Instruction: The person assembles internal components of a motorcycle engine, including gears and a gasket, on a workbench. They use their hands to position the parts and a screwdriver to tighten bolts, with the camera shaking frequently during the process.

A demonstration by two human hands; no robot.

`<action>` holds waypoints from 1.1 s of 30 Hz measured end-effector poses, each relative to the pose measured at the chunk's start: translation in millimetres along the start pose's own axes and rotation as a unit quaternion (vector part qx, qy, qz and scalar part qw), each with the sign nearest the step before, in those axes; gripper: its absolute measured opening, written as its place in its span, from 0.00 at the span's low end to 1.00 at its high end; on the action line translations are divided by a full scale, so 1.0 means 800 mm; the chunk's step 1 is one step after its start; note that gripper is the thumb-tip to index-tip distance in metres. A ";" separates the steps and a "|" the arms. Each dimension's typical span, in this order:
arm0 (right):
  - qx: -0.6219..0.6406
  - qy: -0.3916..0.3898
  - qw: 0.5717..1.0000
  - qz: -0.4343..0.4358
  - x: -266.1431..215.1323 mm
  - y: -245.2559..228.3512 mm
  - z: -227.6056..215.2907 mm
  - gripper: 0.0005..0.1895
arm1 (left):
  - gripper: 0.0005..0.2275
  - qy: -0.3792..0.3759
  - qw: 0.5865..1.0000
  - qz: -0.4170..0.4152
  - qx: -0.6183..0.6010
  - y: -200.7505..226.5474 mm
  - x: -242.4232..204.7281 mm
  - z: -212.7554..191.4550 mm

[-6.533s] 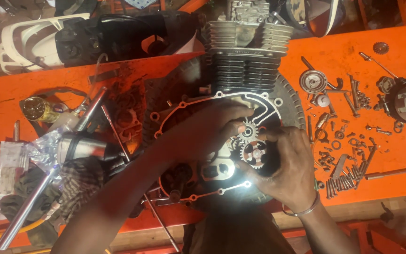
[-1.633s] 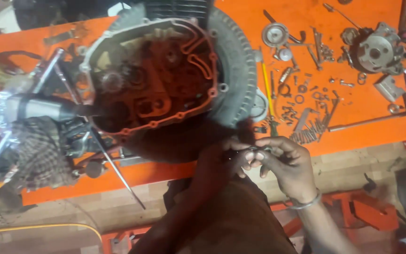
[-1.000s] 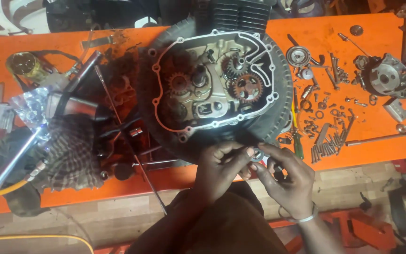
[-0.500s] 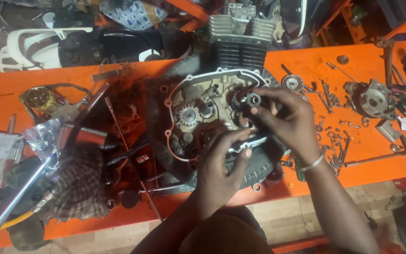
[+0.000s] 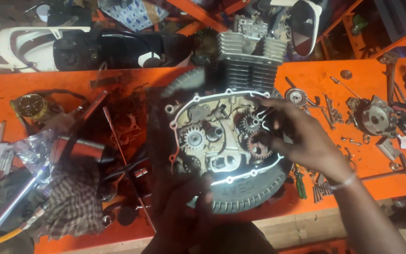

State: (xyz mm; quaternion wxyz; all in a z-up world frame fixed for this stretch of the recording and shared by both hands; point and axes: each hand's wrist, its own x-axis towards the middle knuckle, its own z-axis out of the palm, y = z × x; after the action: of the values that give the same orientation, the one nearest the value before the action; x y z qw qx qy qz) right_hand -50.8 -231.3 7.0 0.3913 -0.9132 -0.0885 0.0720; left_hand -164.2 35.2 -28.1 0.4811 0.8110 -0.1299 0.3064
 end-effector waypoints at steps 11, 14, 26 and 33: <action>0.206 -0.083 0.970 0.097 0.007 -0.018 -0.033 0.12 | 0.08 0.051 0.997 -0.061 0.007 -0.016 0.001 0.018; 0.146 -0.095 0.984 0.034 0.022 -0.014 -0.026 0.13 | 0.07 0.056 0.995 -0.079 0.013 -0.021 0.000 0.017; -0.082 -0.141 0.982 -0.097 0.032 -0.048 -0.018 0.24 | 0.13 0.024 0.987 -0.114 -0.115 -0.053 -0.002 0.021; -0.226 -0.092 0.959 -0.142 0.030 -0.052 -0.011 0.21 | 0.14 0.013 0.982 -0.125 -0.139 -0.048 0.008 0.016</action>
State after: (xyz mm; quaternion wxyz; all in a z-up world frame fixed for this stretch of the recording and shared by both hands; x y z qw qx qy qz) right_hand -30.4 -204.6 41.8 0.1713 -0.9452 -0.2667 0.0776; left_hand -134.9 44.4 -55.3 0.6251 0.7423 -0.0621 0.2334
